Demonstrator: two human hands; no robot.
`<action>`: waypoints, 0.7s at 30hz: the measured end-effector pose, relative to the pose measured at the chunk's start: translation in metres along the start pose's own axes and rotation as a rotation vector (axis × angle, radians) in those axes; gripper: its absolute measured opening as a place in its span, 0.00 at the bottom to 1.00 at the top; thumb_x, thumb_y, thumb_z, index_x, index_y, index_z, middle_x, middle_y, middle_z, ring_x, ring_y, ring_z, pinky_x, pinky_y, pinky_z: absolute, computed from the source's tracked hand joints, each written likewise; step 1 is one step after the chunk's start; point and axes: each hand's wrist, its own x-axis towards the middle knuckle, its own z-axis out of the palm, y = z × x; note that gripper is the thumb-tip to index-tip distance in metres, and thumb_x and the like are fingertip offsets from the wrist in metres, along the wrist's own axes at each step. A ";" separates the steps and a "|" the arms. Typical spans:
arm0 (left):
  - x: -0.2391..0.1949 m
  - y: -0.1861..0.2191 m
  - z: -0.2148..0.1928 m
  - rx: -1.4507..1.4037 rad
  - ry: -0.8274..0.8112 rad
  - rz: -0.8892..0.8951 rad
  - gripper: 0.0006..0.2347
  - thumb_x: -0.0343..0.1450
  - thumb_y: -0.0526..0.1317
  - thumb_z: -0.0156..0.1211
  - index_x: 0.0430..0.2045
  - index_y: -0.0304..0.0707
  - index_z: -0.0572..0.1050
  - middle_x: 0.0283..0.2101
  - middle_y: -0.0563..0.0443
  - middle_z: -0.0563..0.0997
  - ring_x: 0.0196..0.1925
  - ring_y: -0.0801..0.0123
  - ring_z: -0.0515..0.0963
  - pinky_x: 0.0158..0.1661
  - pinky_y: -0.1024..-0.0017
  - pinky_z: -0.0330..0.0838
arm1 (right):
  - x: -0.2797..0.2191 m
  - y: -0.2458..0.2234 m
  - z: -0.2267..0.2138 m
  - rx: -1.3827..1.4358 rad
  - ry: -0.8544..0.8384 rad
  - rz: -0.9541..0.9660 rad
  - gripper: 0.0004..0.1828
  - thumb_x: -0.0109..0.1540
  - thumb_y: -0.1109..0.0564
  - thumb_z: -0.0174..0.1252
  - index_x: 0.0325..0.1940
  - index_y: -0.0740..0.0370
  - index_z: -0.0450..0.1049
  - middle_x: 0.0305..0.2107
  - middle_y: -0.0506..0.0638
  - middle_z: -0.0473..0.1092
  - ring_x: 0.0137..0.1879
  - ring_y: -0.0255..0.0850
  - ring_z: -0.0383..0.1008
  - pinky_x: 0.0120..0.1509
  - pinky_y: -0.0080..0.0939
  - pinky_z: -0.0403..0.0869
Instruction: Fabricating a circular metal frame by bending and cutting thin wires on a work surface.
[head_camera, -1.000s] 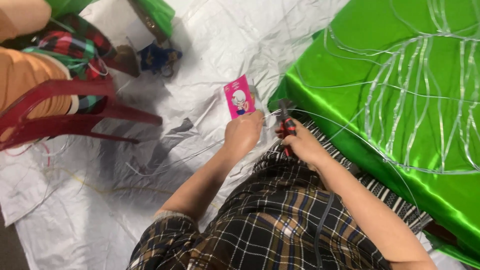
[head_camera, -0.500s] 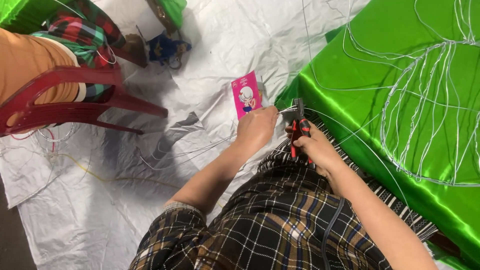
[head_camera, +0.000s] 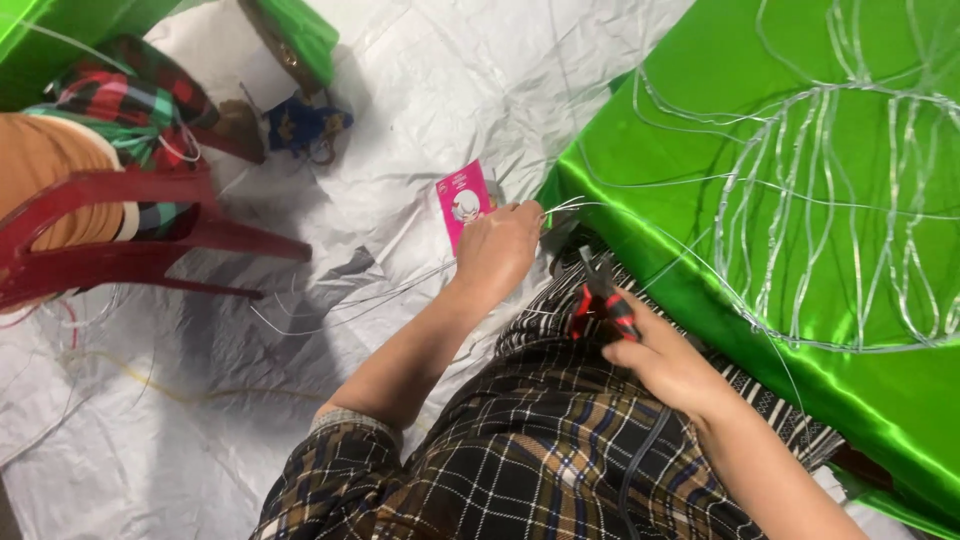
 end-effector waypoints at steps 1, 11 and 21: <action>0.004 0.003 -0.002 0.020 0.012 0.036 0.10 0.76 0.43 0.46 0.30 0.44 0.74 0.25 0.45 0.77 0.28 0.42 0.83 0.32 0.45 0.78 | -0.012 -0.001 -0.006 -0.032 0.004 -0.073 0.50 0.49 0.52 0.65 0.76 0.59 0.60 0.60 0.69 0.68 0.69 0.58 0.67 0.71 0.57 0.64; 0.020 0.061 -0.027 0.094 0.169 0.208 0.06 0.74 0.40 0.53 0.33 0.38 0.74 0.27 0.46 0.79 0.22 0.48 0.77 0.24 0.54 0.71 | -0.079 0.010 -0.135 -0.358 0.739 -0.139 0.41 0.58 0.75 0.52 0.78 0.76 0.59 0.33 0.68 0.66 0.27 0.57 0.63 0.29 0.54 0.62; 0.023 0.095 -0.058 0.170 0.134 0.373 0.02 0.69 0.34 0.54 0.30 0.36 0.73 0.25 0.45 0.78 0.20 0.51 0.78 0.21 0.55 0.73 | 0.007 0.036 -0.137 -0.817 0.562 0.102 0.21 0.64 0.61 0.45 0.61 0.67 0.58 0.34 0.70 0.77 0.38 0.68 0.78 0.47 0.67 0.74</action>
